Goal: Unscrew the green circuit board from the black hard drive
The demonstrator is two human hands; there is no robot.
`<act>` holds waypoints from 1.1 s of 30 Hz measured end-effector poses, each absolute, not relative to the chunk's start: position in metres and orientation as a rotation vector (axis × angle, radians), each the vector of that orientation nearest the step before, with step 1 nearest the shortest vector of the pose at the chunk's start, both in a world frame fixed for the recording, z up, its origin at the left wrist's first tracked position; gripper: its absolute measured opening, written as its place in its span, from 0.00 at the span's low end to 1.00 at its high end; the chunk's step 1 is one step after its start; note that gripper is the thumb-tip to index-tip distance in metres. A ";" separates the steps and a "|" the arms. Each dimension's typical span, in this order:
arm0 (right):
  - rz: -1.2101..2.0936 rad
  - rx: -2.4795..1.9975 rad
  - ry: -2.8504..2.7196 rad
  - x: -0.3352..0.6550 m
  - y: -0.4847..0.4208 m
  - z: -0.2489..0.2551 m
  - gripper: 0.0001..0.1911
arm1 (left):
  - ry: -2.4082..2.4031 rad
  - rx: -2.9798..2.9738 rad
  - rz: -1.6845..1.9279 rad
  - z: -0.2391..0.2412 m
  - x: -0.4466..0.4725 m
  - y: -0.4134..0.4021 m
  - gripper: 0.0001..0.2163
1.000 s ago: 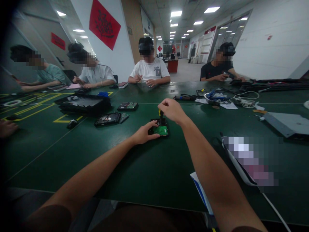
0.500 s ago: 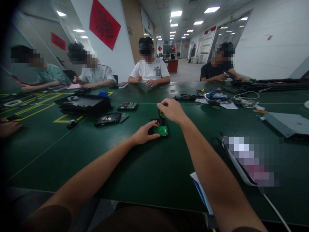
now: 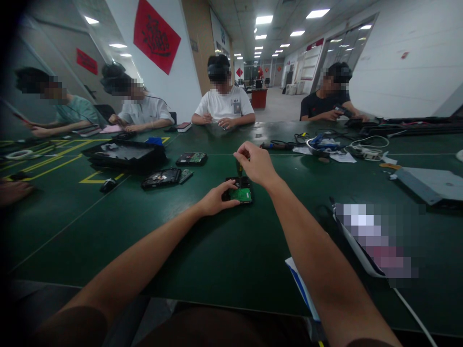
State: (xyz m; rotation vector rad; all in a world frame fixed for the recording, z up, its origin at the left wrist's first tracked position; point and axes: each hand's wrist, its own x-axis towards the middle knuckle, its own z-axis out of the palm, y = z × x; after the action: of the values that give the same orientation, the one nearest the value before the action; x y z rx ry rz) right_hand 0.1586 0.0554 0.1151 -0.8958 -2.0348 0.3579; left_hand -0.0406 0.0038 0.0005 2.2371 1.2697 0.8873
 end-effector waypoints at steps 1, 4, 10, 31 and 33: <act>0.342 -0.900 -2.043 0.158 0.055 0.115 0.08 | 1.271 2.237 0.889 0.000 -0.040 0.004 0.26; 0.314 -0.939 -2.054 0.157 0.053 0.116 0.09 | 1.273 2.231 0.890 0.000 -0.040 0.004 0.26; 0.353 -0.917 -2.053 0.157 0.055 0.114 0.04 | 1.288 2.231 0.871 -0.002 -0.040 0.005 0.26; 0.281 -0.914 -2.051 0.159 0.062 0.109 0.05 | 1.290 2.243 0.866 -0.002 -0.041 0.005 0.27; 0.234 -0.914 -2.070 0.158 0.063 0.109 0.05 | 1.291 2.246 0.870 -0.004 -0.041 0.006 0.27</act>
State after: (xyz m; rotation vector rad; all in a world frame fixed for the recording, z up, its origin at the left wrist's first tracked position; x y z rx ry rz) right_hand 0.1582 0.0627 0.1088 -0.9139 -2.0702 0.2344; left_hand -0.0410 0.0064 -0.0041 2.2455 1.2912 0.8700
